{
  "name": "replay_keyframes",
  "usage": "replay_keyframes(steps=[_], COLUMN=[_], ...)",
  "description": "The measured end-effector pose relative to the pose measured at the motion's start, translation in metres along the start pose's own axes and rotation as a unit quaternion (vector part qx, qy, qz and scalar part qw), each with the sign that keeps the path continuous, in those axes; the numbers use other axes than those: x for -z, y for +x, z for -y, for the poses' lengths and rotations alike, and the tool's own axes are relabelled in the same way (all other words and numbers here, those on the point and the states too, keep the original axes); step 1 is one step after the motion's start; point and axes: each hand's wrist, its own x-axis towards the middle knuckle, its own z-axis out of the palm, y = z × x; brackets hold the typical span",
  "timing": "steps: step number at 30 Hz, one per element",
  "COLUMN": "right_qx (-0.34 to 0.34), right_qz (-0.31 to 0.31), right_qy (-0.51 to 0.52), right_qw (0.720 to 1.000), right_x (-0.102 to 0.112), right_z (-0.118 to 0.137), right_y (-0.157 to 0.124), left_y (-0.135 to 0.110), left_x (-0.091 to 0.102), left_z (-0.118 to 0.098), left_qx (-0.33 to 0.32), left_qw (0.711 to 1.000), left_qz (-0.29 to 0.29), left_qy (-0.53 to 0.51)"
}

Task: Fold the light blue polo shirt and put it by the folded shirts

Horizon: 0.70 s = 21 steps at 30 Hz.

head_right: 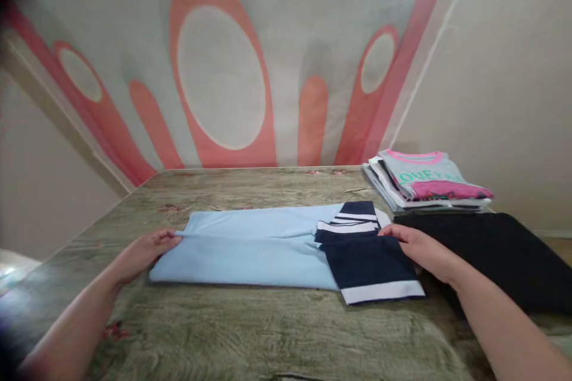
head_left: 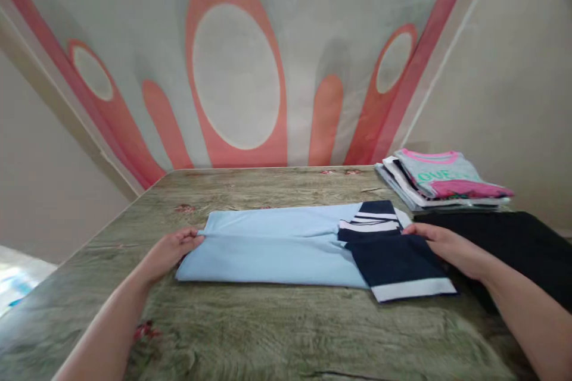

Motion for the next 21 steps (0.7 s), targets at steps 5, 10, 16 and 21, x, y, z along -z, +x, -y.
replay_keyframes(steps=[5,10,16,21], right_qx=[0.009,-0.003,0.06,0.134], right_qz=[-0.006,-0.026,-0.023,-0.11], right_qy=[-0.05,-0.094,-0.112,-0.232], right_qw=[0.999,0.995,0.992,0.957], right_x=[0.002,0.007,0.02,0.041], right_z=[-0.001,-0.007,-0.009,0.0], right_y=[0.002,0.005,0.001,-0.011], left_y=[0.008,0.012,-0.002,-0.025], left_x=[-0.005,0.0,-0.005,-0.062], left_z=[0.009,0.022,-0.012,-0.085], left_qx=[-0.014,-0.034,-0.086,-0.223], left_qw=[0.997,0.987,0.954,0.958], left_qz=[0.0,-0.052,-0.215,-0.075], left_qy=[0.076,0.15,0.192,0.163])
